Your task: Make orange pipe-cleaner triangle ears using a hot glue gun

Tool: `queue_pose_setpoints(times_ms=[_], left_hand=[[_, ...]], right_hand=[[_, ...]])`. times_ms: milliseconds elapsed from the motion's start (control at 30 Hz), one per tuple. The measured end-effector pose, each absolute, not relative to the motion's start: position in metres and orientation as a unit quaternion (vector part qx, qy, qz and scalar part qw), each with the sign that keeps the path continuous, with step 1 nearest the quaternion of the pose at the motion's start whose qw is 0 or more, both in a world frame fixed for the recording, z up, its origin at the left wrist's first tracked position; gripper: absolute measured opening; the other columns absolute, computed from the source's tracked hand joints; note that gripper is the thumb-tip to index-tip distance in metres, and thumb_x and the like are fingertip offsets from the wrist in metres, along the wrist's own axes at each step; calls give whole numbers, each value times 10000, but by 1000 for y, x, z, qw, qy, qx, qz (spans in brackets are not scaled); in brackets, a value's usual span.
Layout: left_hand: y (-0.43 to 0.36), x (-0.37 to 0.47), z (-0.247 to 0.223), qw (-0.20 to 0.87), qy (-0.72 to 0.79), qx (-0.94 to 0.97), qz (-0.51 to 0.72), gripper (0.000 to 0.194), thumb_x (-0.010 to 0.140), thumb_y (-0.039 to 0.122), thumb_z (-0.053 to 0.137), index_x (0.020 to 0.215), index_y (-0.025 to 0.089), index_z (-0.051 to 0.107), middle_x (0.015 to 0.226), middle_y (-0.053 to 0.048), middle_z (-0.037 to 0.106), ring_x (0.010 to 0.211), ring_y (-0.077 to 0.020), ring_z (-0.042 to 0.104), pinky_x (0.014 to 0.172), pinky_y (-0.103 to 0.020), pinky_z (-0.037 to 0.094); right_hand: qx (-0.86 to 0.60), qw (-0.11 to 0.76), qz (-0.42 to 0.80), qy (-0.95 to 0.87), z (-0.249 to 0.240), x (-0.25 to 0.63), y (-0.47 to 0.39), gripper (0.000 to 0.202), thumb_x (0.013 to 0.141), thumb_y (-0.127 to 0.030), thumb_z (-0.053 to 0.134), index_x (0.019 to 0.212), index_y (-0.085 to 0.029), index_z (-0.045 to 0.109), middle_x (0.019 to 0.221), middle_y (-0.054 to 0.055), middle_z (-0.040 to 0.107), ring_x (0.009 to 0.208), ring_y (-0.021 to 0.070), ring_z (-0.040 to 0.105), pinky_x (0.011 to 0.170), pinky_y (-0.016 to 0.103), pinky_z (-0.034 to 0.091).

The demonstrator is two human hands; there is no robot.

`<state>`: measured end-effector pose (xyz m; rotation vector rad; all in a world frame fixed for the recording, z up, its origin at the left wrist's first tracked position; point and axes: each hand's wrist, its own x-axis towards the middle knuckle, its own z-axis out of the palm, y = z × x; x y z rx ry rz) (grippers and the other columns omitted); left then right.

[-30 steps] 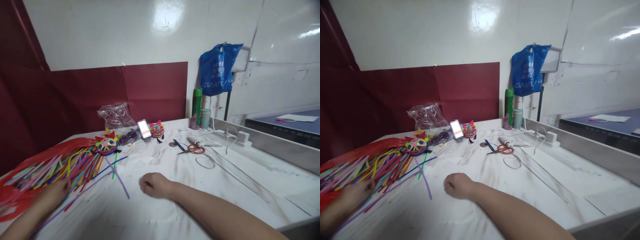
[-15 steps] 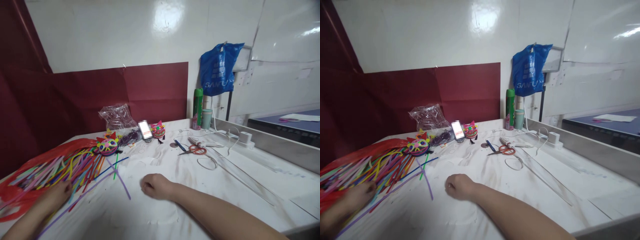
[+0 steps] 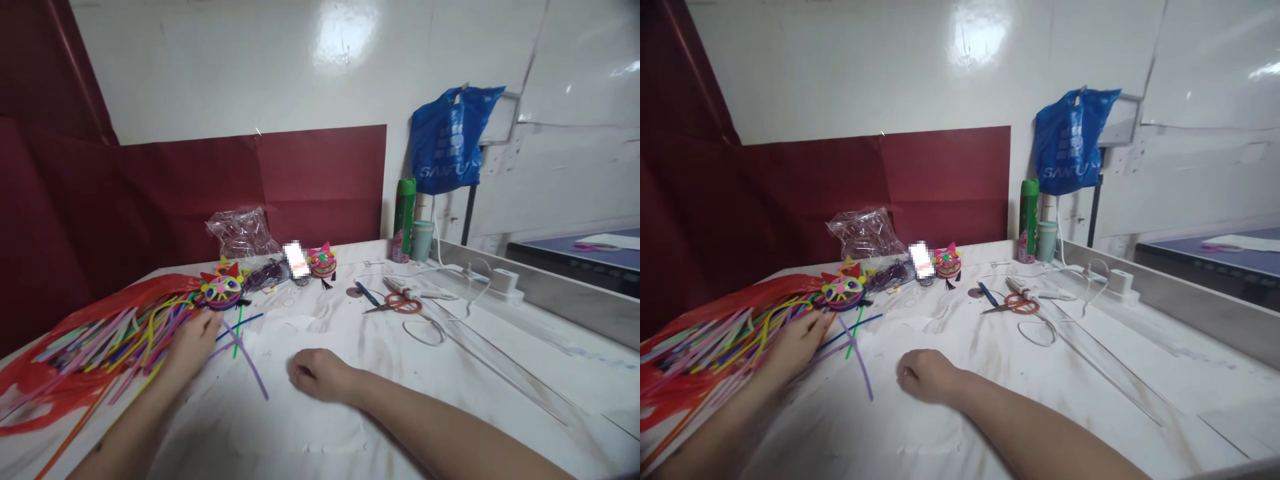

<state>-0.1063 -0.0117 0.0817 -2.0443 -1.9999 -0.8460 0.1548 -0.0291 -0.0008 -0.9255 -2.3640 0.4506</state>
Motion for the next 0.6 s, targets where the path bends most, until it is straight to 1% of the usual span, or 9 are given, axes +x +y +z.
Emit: queue_pose_setpoints(times_ms=[67,133,267,433,533,600], left_hand=[[-9,-96,68,72,-646,-707,-278,334,859,395,317,631,213,481,556,22,535,546,-133,497,544,-214,331],[-8,-94,55,69,-636,-722,-265,330,860,393,323,626,214,473,557,20,535,547,-133,501,549,-217,326],[-6,-102,37,77,-629,-733,-247,298,838,378,379,640,220,537,599,7,590,596,-142,551,565,-221,329],[-6,-110,35,69,-617,-744,-247,307,848,372,379,692,229,602,642,-1,634,651,-158,594,597,-228,378],[-5,-108,33,47,-568,-778,-264,304,857,367,383,795,211,637,776,-32,677,771,-175,616,700,-255,436],[-5,-103,27,32,-506,-822,-259,310,855,365,402,943,198,648,960,-71,684,936,-202,599,827,-303,439]], right_hand=[[-343,280,169,-881,-4,155,-28,154,748,-147,487,770,-174,637,741,16,660,632,113,564,587,174,393],[-340,286,168,-880,-6,155,-26,150,748,-146,485,766,-175,631,737,13,655,630,111,561,590,173,393],[-335,290,165,-881,-6,155,-27,143,745,-138,482,749,-174,621,734,14,652,638,113,562,593,175,389],[-342,281,172,-880,-3,155,-28,149,749,-137,476,748,-172,621,736,17,653,635,114,565,583,176,386],[-342,276,170,-882,-3,155,-28,158,752,-134,471,748,-174,623,735,13,656,631,112,565,581,175,384],[-341,272,168,-884,-4,155,-29,162,757,-139,470,757,-178,627,732,9,658,627,111,566,582,175,387]])
